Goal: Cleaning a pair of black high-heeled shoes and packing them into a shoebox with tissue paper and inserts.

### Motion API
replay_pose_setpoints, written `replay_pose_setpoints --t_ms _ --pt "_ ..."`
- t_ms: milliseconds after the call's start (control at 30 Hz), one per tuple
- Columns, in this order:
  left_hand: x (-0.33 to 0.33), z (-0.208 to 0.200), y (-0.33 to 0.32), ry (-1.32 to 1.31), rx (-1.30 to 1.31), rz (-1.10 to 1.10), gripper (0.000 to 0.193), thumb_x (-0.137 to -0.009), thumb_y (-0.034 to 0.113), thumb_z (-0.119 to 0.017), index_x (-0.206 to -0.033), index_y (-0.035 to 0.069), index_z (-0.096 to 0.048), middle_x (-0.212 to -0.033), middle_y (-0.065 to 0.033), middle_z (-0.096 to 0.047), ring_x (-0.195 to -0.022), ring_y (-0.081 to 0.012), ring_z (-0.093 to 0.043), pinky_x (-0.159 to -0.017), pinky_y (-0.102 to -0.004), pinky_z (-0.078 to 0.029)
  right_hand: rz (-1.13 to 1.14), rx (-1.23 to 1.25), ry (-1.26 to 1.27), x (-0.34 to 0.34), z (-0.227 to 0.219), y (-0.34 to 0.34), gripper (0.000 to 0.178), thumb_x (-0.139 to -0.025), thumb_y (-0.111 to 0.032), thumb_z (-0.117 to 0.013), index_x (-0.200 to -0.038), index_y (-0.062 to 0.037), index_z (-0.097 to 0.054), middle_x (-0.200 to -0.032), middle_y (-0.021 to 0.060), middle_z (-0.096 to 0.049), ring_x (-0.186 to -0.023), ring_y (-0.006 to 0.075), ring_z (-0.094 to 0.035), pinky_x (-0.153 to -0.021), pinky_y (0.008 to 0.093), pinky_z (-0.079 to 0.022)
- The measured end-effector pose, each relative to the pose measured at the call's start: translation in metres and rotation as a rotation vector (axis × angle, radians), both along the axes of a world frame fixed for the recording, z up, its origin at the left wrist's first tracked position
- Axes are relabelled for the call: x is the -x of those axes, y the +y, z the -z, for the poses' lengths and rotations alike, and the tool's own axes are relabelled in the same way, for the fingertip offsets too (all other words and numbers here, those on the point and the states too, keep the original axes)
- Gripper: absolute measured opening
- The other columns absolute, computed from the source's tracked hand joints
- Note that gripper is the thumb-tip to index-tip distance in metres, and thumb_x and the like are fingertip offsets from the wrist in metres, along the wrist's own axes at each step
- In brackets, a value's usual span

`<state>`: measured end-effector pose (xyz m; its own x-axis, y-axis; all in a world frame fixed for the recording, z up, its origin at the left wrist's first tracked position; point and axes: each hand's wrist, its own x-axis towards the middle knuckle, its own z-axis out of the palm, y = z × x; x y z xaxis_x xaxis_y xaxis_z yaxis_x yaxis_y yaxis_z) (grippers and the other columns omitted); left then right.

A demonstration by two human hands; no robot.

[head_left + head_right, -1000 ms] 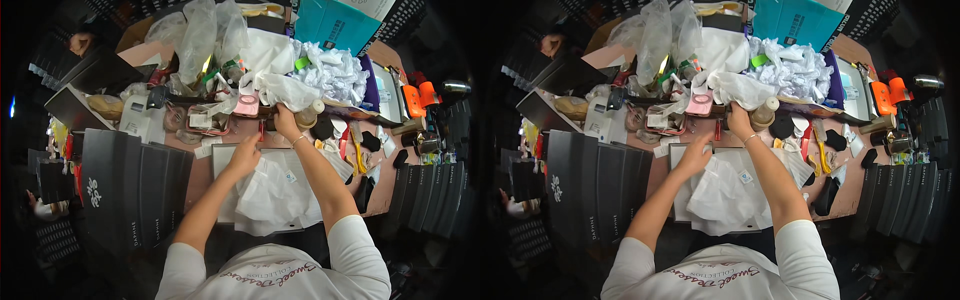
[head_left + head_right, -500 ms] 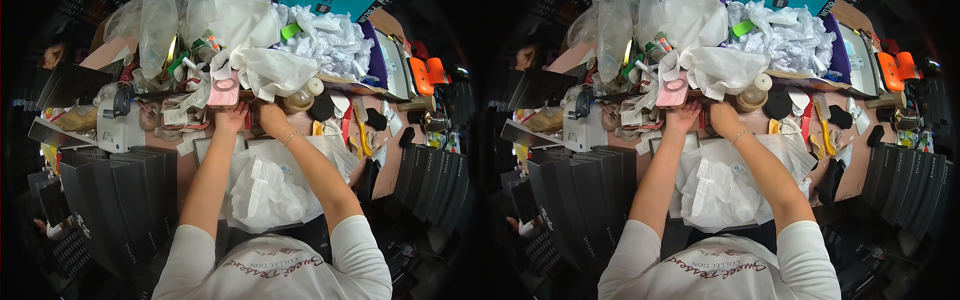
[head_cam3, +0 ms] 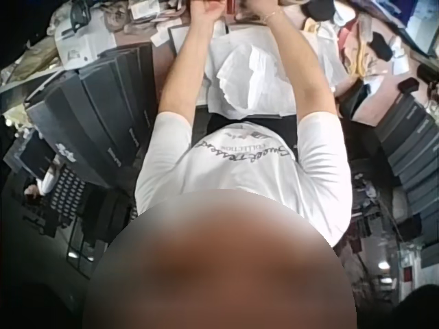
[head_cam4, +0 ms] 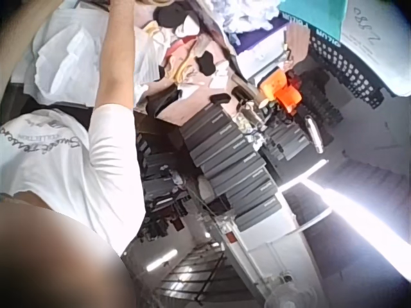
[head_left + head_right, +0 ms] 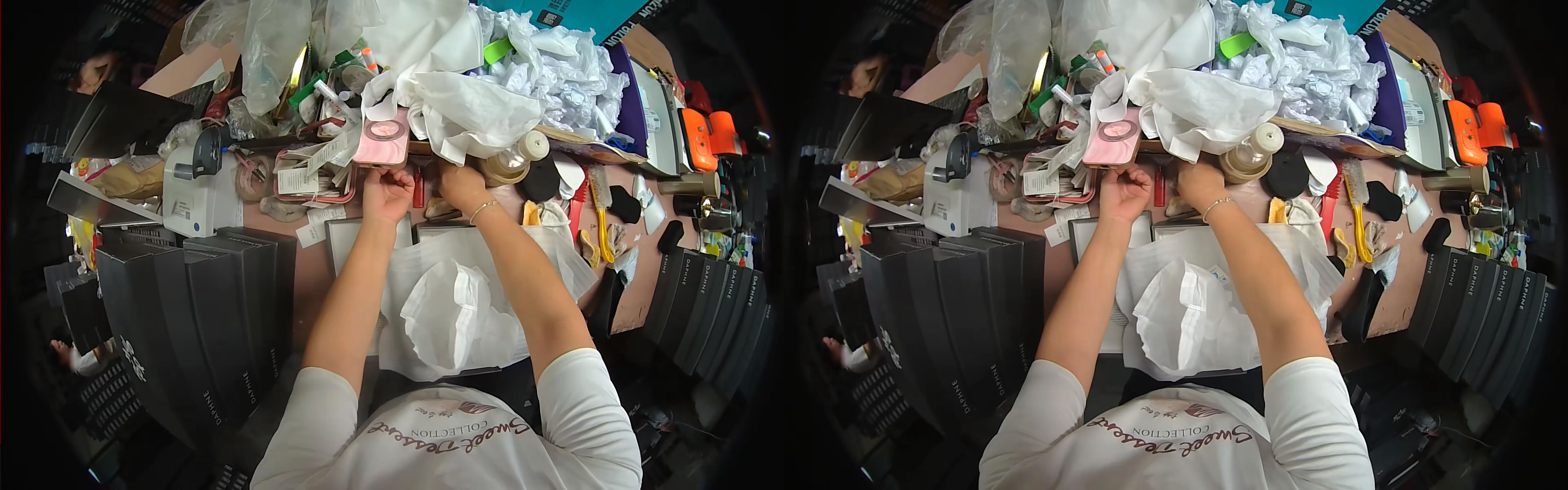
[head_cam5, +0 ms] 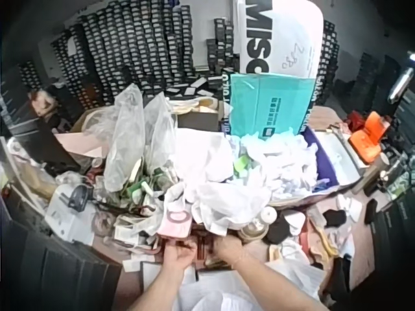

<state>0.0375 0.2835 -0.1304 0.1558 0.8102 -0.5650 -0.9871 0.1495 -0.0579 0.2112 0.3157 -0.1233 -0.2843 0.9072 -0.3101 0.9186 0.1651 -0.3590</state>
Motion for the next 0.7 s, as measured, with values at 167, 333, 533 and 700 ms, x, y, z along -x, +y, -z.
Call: replay_pose_setpoints --t_ms 167,333,533,700 --pt "-0.004 0.001 0.001 -0.006 0.018 0.045 0.012 -0.079 0.006 -0.064 -0.076 0.008 -0.052 -0.071 -0.0010 -0.049 -0.064 -0.0139 -0.046 -0.063 -0.0277 -0.044 -0.040 -0.095 0.046 -0.002 -0.025 -0.018 0.022 -0.085 -0.023 -0.058 -0.091 -0.0031 -0.065 -0.082 0.0201 -0.068 -0.077 0.0378 -0.068 -0.068 0.0457 -0.056" --pt "-0.005 -0.001 0.001 -0.017 0.025 0.047 0.011 -0.078 0.005 -0.063 -0.076 0.008 -0.053 -0.070 -0.0007 -0.048 -0.064 -0.0136 -0.046 -0.063 -0.0273 -0.044 -0.010 -0.090 0.034 0.000 -0.009 -0.006 0.022 -0.085 -0.023 -0.057 -0.088 -0.0050 -0.069 -0.083 0.0201 -0.069 -0.079 0.0361 -0.069 -0.069 0.0442 -0.056" --pt "-0.002 -0.001 -0.004 -0.037 0.014 0.040 0.008 -0.081 0.004 -0.059 -0.081 0.005 -0.051 -0.072 -0.0016 -0.046 -0.065 -0.0137 -0.046 -0.064 -0.0280 -0.045 -0.131 -0.092 -0.136 0.002 -0.013 -0.012 0.021 -0.084 -0.022 -0.056 -0.088 -0.0072 -0.070 -0.087 0.0175 -0.071 -0.078 0.0301 -0.071 -0.066 0.0406 -0.057" --pt "-0.005 -0.007 -0.004 0.115 0.038 0.067 0.006 -0.085 0.007 -0.058 -0.083 0.005 -0.053 -0.076 -0.0033 -0.051 -0.069 -0.0145 -0.050 -0.067 -0.0290 -0.047 -0.375 -0.129 -0.187 -0.008 -0.042 -0.017 0.019 -0.084 -0.021 -0.058 -0.093 -0.0072 -0.068 -0.088 0.0154 -0.069 -0.076 0.0298 -0.070 -0.063 0.0396 -0.056"
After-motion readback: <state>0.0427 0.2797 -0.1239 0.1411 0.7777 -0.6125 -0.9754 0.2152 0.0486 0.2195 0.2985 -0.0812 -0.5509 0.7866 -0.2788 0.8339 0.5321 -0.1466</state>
